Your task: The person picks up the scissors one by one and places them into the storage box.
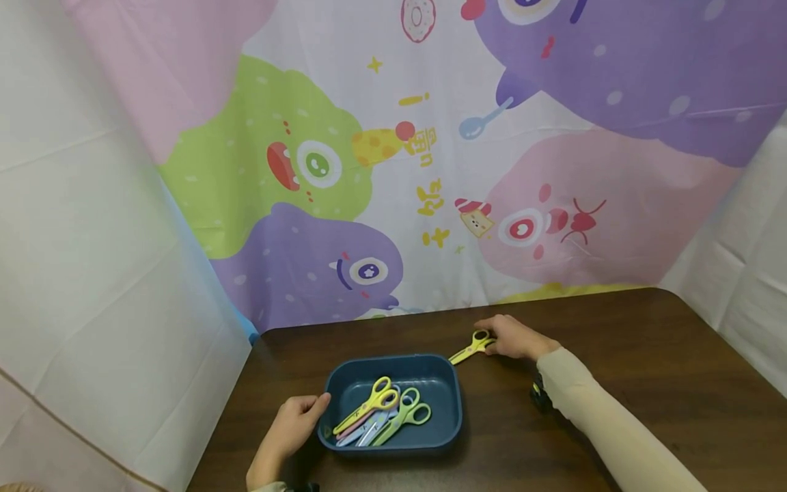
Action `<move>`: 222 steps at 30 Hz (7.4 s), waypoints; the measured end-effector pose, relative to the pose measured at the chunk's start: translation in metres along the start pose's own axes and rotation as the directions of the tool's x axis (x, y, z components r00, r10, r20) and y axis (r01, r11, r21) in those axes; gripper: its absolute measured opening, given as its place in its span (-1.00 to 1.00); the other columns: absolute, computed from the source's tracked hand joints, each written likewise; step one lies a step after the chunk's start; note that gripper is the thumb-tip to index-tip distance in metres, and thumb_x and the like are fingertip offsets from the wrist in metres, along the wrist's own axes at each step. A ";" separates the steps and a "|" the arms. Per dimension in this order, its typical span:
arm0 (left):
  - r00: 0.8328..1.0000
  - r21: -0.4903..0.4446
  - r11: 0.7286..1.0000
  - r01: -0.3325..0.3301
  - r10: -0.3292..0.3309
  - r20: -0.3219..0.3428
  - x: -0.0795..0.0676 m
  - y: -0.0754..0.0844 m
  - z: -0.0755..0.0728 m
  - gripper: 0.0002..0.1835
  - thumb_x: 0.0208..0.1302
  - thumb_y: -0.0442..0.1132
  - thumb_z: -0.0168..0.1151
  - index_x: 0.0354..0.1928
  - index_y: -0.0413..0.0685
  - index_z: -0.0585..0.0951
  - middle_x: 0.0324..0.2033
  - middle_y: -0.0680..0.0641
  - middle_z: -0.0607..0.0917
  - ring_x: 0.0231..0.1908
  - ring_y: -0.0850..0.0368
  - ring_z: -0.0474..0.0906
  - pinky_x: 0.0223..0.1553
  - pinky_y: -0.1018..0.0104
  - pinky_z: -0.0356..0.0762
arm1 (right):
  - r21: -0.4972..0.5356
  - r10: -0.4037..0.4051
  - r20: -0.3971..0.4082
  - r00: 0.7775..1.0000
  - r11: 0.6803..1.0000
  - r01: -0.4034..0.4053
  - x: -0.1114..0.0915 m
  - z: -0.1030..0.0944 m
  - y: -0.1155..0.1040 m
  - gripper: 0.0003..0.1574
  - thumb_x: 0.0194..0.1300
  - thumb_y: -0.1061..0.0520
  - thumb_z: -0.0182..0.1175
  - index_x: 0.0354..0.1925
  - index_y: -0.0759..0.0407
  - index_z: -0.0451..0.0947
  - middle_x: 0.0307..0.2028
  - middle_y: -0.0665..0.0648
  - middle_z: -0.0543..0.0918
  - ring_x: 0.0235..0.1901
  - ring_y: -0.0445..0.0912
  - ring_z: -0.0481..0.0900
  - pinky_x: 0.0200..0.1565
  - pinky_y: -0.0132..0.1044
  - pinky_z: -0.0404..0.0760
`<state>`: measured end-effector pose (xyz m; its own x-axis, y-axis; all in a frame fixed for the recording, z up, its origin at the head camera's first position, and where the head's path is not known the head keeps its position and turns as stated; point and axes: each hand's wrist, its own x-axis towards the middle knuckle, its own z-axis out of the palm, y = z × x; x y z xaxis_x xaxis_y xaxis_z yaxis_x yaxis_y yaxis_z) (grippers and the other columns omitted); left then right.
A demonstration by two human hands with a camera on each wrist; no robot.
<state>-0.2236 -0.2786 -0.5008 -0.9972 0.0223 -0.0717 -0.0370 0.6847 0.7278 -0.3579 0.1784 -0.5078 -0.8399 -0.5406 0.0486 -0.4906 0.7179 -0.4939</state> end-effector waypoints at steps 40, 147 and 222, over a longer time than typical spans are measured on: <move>1.000 -0.004 1.000 0.019 -0.019 0.016 0.001 0.001 0.000 -0.45 0.52 0.05 0.17 -0.66 -0.04 0.38 -0.69 0.08 0.26 -0.62 0.21 0.18 -0.53 0.36 0.15 | 0.008 -0.034 -0.029 0.999 0.999 0.034 -0.009 0.011 0.001 -0.72 0.25 0.39 0.36 -0.06 0.28 0.77 -0.06 0.26 0.75 -0.01 0.18 0.68 -0.01 -0.03 0.67; 1.000 0.012 1.000 0.008 -0.009 0.011 0.002 -0.002 0.001 -0.45 0.50 0.03 0.18 -0.66 -0.04 0.37 -0.71 0.09 0.25 -0.64 0.22 0.17 -0.53 0.37 0.15 | 0.091 -0.037 0.006 0.999 0.995 0.036 -0.042 -0.050 -0.011 -0.80 0.27 0.22 0.36 -0.12 0.22 0.78 -0.16 0.10 0.76 -0.23 -0.14 0.61 -0.13 -0.20 0.66; 1.000 0.024 0.999 -0.021 0.021 -0.005 -0.001 0.001 -0.002 -0.45 0.51 0.03 0.18 -0.66 -0.03 0.34 -0.69 0.10 0.23 -0.63 0.26 0.12 -0.51 0.39 0.11 | 0.155 -0.018 0.043 0.999 0.988 0.011 -0.002 -0.066 -0.074 -0.75 0.20 0.23 0.36 -0.12 0.17 0.80 -0.19 0.07 0.79 -0.24 -0.14 0.67 -0.12 -0.18 0.68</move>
<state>-0.2230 -0.2792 -0.4989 -0.9981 0.0333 -0.0527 -0.0142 0.7012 0.7128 -0.3350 0.1550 -0.4141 -0.8200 -0.5720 0.0203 -0.4582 0.6348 -0.6222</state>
